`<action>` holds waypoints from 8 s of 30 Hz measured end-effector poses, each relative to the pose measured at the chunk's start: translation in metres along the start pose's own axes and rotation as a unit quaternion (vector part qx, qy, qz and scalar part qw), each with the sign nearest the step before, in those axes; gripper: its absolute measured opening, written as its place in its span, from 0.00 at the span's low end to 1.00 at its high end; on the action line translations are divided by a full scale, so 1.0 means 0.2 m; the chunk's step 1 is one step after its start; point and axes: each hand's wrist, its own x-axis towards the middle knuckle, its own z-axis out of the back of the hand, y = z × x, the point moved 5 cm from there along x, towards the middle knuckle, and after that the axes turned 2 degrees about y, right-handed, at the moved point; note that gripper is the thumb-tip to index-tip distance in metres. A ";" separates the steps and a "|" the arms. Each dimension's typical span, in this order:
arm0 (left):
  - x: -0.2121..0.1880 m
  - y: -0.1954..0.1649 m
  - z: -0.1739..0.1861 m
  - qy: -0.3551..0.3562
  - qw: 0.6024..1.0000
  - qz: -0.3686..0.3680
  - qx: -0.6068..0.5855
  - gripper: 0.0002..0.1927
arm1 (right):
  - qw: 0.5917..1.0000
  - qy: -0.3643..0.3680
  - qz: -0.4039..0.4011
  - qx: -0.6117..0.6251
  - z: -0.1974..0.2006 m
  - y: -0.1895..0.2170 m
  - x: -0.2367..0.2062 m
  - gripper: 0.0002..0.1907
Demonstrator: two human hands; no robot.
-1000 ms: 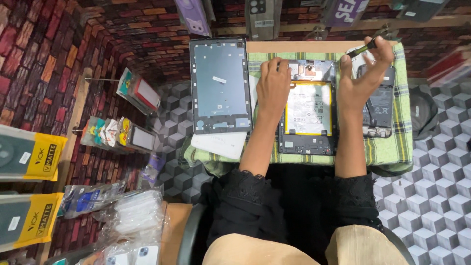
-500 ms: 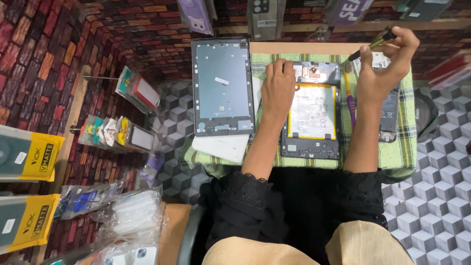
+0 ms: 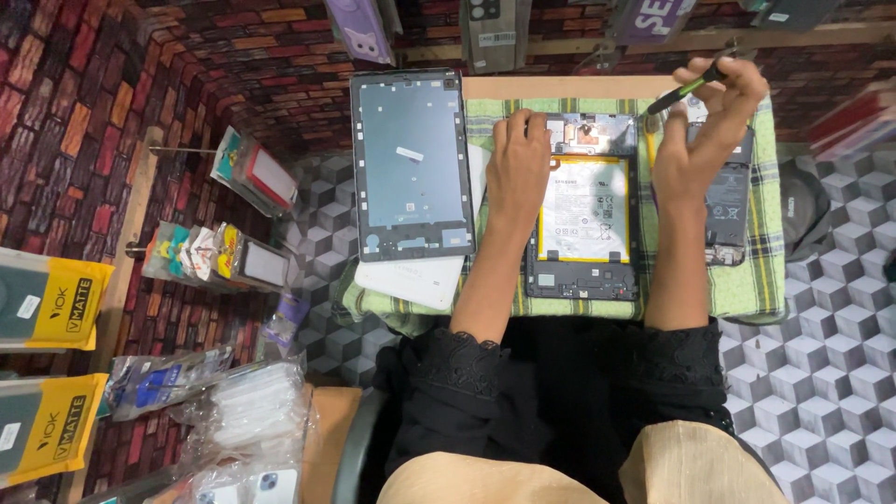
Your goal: The person uses a screwdriver to remove screws from the internal frame of a disassembled tablet. The tablet is open on a workbench, and the person carefully unscrews components near the battery area.
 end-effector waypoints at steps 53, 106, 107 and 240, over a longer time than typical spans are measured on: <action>0.01 0.04 0.02 -0.005 1.000 0.022 -0.017 0.11 | 0.997 -0.020 0.030 -0.070 -0.02 -0.03 -0.04 0.30; -0.06 0.11 0.51 -0.011 0.997 0.069 -0.035 0.09 | 0.995 0.075 0.030 0.056 -0.26 0.04 -0.09 0.44; -0.04 0.06 0.42 0.013 0.995 0.060 -0.080 0.07 | 0.995 0.072 0.025 0.058 -0.26 0.04 -0.09 0.44; -0.02 0.02 0.05 -0.004 0.996 0.065 -0.060 0.23 | 0.969 0.132 -0.001 0.207 -0.28 0.14 -0.07 0.31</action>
